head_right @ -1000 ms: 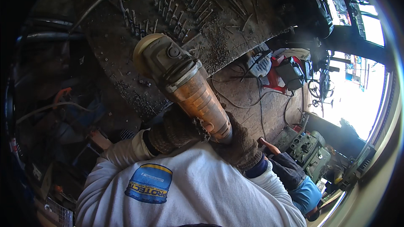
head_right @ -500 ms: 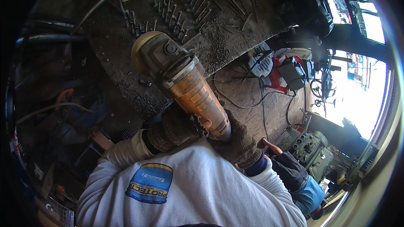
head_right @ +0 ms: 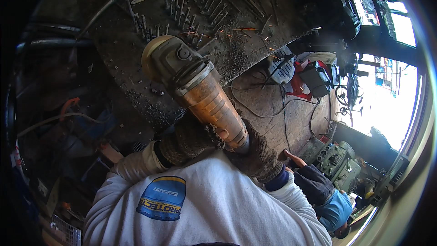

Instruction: The person uses an angle grinder to smooth the edges of a metal frame, then places the piece in a vice to tighten a component, and finally welds metal rods onto a circular metal structure.

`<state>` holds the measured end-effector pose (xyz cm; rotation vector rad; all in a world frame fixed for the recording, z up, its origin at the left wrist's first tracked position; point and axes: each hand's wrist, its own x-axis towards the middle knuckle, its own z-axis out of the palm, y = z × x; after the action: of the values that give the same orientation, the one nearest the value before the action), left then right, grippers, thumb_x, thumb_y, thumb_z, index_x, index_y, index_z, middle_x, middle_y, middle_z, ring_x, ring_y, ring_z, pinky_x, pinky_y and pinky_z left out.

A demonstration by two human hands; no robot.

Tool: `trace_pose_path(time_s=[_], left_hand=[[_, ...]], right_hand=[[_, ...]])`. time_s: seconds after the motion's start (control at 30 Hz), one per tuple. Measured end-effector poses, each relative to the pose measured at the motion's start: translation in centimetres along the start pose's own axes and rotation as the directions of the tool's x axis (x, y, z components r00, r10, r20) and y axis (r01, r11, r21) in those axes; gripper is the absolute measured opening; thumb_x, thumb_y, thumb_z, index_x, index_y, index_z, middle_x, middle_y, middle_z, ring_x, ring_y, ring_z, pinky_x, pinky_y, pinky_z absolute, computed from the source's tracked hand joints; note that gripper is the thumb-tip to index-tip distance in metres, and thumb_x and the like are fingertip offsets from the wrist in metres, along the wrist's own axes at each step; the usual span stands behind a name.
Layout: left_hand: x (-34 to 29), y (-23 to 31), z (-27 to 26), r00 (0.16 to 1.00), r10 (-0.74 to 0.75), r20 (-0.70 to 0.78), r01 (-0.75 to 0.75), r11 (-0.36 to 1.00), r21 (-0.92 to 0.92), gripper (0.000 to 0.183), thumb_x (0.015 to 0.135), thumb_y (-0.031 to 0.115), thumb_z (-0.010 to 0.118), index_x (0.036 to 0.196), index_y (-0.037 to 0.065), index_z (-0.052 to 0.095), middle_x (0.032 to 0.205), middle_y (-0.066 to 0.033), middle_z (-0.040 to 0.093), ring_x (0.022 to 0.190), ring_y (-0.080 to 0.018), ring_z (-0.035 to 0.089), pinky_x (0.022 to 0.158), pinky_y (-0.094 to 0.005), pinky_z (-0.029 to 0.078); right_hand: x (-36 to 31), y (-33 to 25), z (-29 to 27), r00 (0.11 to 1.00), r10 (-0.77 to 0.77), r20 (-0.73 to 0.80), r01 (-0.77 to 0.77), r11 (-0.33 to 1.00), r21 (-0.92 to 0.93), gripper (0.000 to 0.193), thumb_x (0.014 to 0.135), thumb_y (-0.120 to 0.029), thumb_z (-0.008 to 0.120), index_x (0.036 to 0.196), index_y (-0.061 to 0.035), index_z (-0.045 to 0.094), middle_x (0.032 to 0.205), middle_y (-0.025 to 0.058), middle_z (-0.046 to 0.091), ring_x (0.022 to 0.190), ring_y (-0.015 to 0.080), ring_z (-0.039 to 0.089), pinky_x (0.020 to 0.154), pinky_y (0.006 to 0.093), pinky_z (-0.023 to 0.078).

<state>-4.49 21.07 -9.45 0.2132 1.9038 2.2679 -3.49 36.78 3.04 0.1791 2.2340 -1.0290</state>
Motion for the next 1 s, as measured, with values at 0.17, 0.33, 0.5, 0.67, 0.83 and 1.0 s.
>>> trace_pose_path(time_s=[0.17,0.33,0.5,0.67,0.83,1.0], left_hand=[[0.0,-1.3,0.5,0.999,-0.041,0.018,0.043,0.989,-0.144,0.081,0.071,0.045,0.080,0.125,-0.004,0.046,0.104,-0.0187,0.063,0.092,-0.0303,0.068,0.083,-0.0407,0.057],[0.1,-0.7,0.3,0.998,-0.053,0.038,0.058,0.991,-0.124,0.082,0.072,0.045,0.080,0.126,-0.004,0.045,0.106,-0.0197,0.062,0.094,-0.0306,0.067,0.083,-0.0409,0.057],[-0.2,-0.3,0.0,0.996,-0.087,0.006,0.087,0.995,-0.054,0.083,0.072,0.046,0.080,0.127,-0.004,0.044,0.109,-0.0204,0.061,0.096,-0.0315,0.067,0.084,-0.0410,0.056],[-0.3,-0.1,-0.5,0.980,-0.162,0.116,0.161,0.987,0.021,0.083,0.075,0.039,0.083,0.132,0.001,0.037,0.118,-0.0115,0.056,0.104,-0.0213,0.061,0.091,-0.0367,0.054],[-0.3,0.8,-0.6,0.990,-0.139,0.032,0.141,0.987,-0.071,0.084,0.073,0.042,0.080,0.130,-0.005,0.041,0.111,-0.0206,0.061,0.098,-0.0314,0.067,0.087,-0.0405,0.056],[-0.6,0.0,-0.8,1.000,0.000,0.015,-0.004,0.974,0.224,0.085,0.072,0.041,0.081,0.130,-0.005,0.040,0.114,-0.0216,0.061,0.100,-0.0321,0.066,0.087,-0.0408,0.056]], right_hand=[[0.0,0.1,-0.2,1.000,-0.012,-0.001,0.012,1.000,-0.008,0.070,0.078,-0.014,0.080,0.137,-0.0022,0.044,0.122,0.0159,0.060,0.111,0.0225,0.061,0.096,0.0365,0.049],[0.0,-0.3,-0.4,1.000,0.021,0.022,-0.020,0.998,-0.056,0.070,0.078,-0.017,0.079,0.137,-0.0030,0.044,0.123,0.0174,0.061,0.112,0.0234,0.061,0.097,0.0372,0.049],[-0.1,-1.1,-0.5,1.000,0.016,0.007,-0.015,0.997,-0.077,0.069,0.078,-0.017,0.079,0.137,-0.0029,0.045,0.122,0.0170,0.061,0.112,0.0239,0.061,0.098,0.0371,0.049],[-0.2,-1.0,-0.5,1.000,-0.023,0.010,0.023,0.997,-0.073,0.069,0.078,-0.017,0.079,0.137,-0.0026,0.045,0.121,0.0167,0.061,0.112,0.0239,0.061,0.097,0.0369,0.049],[-0.1,-1.0,-0.5,0.998,-0.063,0.020,0.064,0.995,-0.074,0.068,0.079,-0.015,0.078,0.137,-0.0020,0.044,0.120,0.0167,0.062,0.110,0.0235,0.062,0.096,0.0367,0.050],[0.3,-1.0,-0.1,0.998,-0.056,0.038,0.058,0.997,-0.053,0.066,0.080,-0.014,0.076,0.137,-0.0020,0.044,0.120,0.0161,0.062,0.109,0.0226,0.062,0.095,0.0363,0.050]])
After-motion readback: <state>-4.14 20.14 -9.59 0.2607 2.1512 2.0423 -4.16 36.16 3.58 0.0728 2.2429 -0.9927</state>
